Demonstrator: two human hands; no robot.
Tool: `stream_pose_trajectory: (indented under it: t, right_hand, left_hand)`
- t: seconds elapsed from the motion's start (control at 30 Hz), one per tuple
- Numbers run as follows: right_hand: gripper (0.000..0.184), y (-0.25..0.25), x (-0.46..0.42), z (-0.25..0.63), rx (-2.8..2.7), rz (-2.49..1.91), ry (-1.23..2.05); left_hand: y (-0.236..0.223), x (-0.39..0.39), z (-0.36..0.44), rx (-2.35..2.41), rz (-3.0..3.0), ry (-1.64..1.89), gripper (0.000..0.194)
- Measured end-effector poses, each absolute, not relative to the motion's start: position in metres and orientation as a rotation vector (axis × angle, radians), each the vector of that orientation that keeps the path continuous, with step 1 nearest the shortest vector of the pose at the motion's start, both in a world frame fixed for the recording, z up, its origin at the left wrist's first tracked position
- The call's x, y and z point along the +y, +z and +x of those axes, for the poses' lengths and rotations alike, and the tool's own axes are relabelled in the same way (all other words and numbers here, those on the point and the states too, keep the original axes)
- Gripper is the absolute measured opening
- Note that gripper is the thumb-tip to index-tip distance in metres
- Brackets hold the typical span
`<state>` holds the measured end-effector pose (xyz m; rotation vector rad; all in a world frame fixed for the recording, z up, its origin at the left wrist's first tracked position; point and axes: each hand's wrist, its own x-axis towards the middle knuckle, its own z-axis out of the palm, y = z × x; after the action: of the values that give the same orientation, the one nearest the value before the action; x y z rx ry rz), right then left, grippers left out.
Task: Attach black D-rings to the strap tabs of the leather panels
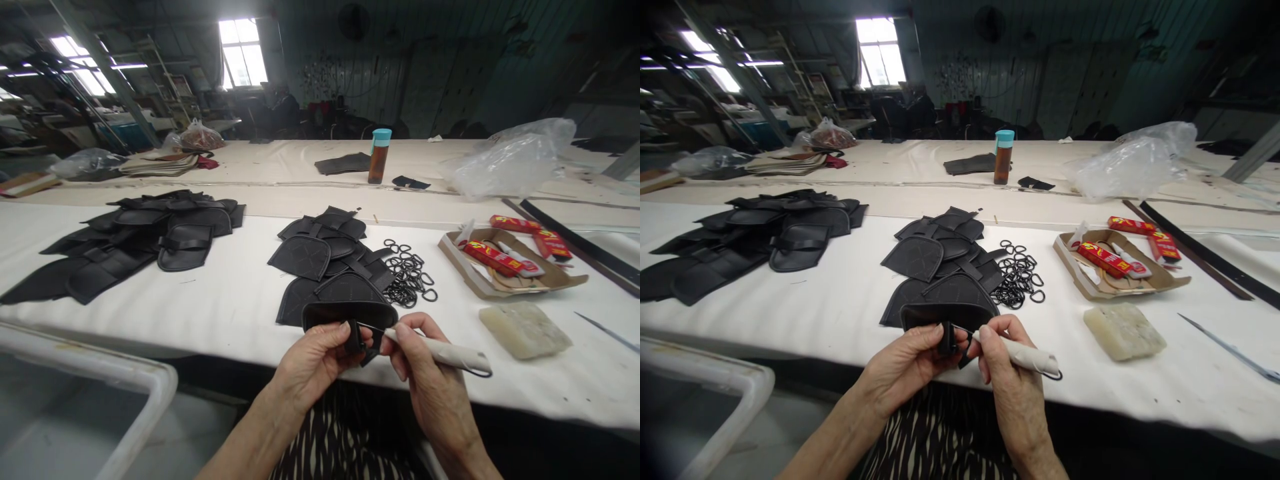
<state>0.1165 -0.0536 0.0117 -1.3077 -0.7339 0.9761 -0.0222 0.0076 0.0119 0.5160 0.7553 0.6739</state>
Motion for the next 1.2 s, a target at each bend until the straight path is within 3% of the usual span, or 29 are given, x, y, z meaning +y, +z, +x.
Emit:
stream_pose_trajectory:
  t: [0.23, 0.47, 0.83, 1.2]
  right_hand:
    - [0.025, 0.007, -0.056, 0.114, -0.795, -1.293, 0.97]
    - [0.009, 0.004, -0.066, 0.128, -1.222, -1.287, 0.852]
    - [0.008, 0.022, -0.087, 0.159, -1.224, -1.164, 0.62]
    - [0.006, 0.021, -0.104, 0.171, -1.26, -1.317, 0.434]
  left_hand:
    - [0.011, 0.007, -0.021, 0.741, 0.525, 0.694, 0.018]
    - [0.015, 0.0, -0.009, 0.844, 0.565, 0.852, 0.018]
    - [0.016, -0.003, -0.006, 0.918, 0.525, 0.916, 0.013]
    - [0.015, -0.009, -0.001, 0.941, 0.573, 1.008, 0.016]
